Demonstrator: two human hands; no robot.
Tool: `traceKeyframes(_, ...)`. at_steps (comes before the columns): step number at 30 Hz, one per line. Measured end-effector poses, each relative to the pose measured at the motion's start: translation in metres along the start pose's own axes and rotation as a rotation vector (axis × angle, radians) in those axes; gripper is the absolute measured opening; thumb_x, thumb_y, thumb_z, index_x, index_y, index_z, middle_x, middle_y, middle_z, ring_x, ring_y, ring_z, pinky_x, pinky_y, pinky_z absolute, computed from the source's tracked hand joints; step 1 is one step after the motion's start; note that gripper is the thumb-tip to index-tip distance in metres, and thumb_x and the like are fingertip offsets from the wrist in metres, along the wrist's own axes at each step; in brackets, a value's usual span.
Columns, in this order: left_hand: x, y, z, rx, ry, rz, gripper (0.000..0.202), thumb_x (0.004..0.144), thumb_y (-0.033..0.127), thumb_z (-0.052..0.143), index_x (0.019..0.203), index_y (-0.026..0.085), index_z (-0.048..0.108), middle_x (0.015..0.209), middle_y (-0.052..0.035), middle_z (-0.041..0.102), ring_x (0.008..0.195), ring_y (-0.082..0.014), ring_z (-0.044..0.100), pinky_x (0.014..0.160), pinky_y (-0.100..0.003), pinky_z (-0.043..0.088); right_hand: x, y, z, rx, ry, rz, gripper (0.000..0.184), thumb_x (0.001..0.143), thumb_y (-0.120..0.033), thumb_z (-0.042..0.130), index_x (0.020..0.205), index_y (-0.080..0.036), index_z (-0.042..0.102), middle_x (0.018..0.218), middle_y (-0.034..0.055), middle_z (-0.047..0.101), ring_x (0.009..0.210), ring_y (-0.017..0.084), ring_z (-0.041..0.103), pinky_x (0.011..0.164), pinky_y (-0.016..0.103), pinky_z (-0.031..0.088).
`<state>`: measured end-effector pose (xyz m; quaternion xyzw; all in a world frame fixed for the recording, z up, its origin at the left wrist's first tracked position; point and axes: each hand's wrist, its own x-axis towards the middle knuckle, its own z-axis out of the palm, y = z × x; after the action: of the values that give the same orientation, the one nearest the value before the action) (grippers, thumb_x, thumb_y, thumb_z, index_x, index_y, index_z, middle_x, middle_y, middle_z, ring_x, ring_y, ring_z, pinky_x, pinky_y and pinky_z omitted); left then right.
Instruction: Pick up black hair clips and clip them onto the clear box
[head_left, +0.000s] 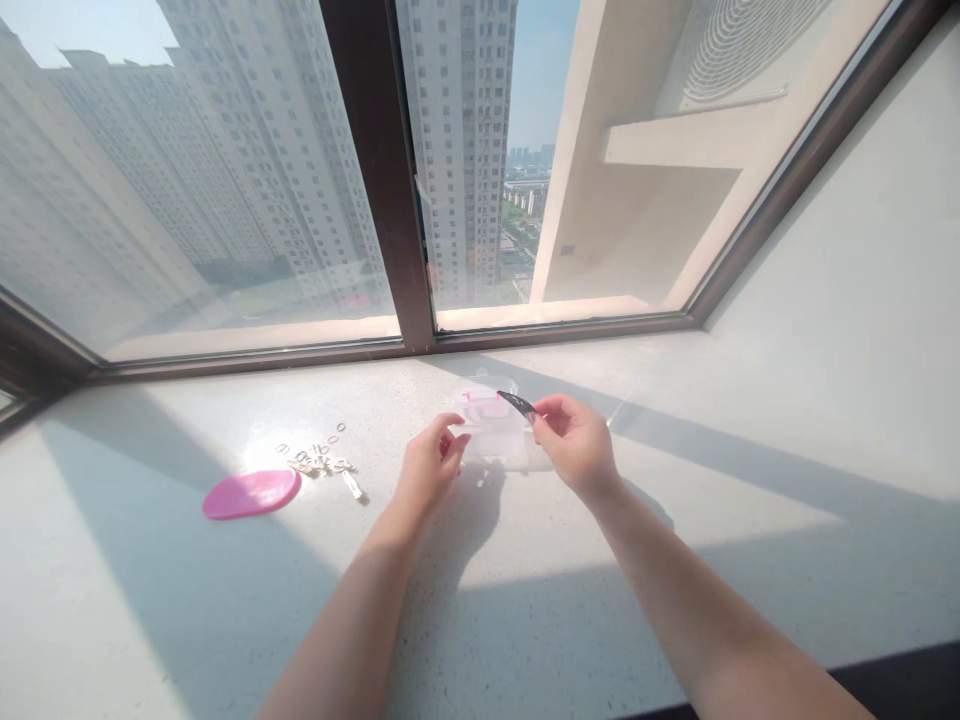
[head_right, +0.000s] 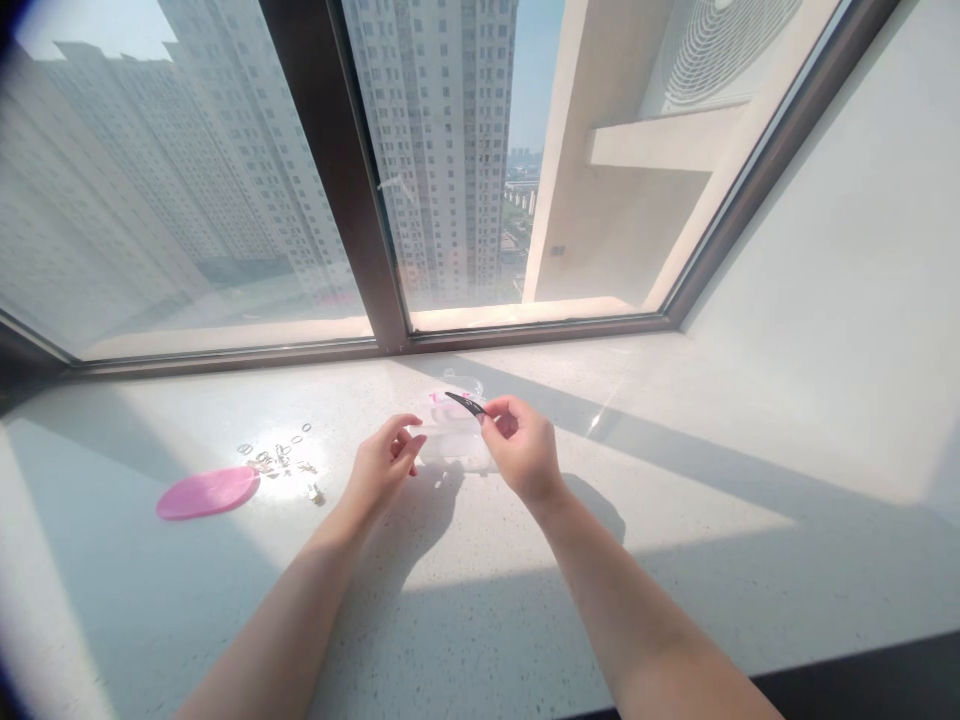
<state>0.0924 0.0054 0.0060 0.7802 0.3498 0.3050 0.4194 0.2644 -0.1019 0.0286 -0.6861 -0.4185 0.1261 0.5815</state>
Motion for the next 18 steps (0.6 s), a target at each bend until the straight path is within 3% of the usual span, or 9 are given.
traceKeyframes(4,-0.005,0.001,-0.001,0.078,-0.042,-0.004,0.013,0.08,0.032,0.057,0.081,0.022,0.066,0.066,0.0007,0.061,0.053,-0.0132,0.055,0.056,-0.024,0.04,0.006,0.007,-0.002,-0.263,0.018,-0.229,0.01,0.08,-0.022,0.057,0.081,-0.02,0.067,0.074,0.0032,0.066,0.059,0.016,0.054,0.062,0.029,0.044)
traceKeyframes(9,-0.008,0.002,0.001,0.099,-0.037,0.028,0.013,0.08,0.03,0.057,0.077,0.022,0.067,0.062,0.0004,0.061,0.055,-0.0148,0.056,0.059,-0.025,0.041,0.012,0.016,0.01,-0.439,-0.19,-0.242,0.014,0.078,-0.016,0.058,0.079,-0.022,0.07,0.08,0.0027,0.07,0.06,0.016,0.055,0.064,0.03,0.042)
traceKeyframes(14,-0.008,0.0,0.001,0.128,-0.053,0.034,0.014,0.081,0.03,0.057,0.079,0.022,0.067,0.062,0.0006,0.062,0.055,-0.0148,0.056,0.06,-0.026,0.041,0.013,0.016,0.013,-0.399,-0.196,-0.208,0.013,0.08,-0.025,0.062,0.087,-0.021,0.073,0.088,0.0041,0.073,0.057,0.016,0.055,0.065,0.031,0.042)
traceKeyframes(18,-0.008,-0.002,-0.001,0.185,-0.055,0.056,0.014,0.083,0.029,0.055,0.081,0.022,0.067,0.062,0.0006,0.062,0.056,-0.0145,0.056,0.059,-0.025,0.04,0.009,0.013,0.003,-0.28,-0.341,-0.255,0.014,0.079,-0.03,0.066,0.087,-0.021,0.072,0.089,0.0038,0.071,0.057,0.015,0.053,0.062,0.03,0.043)
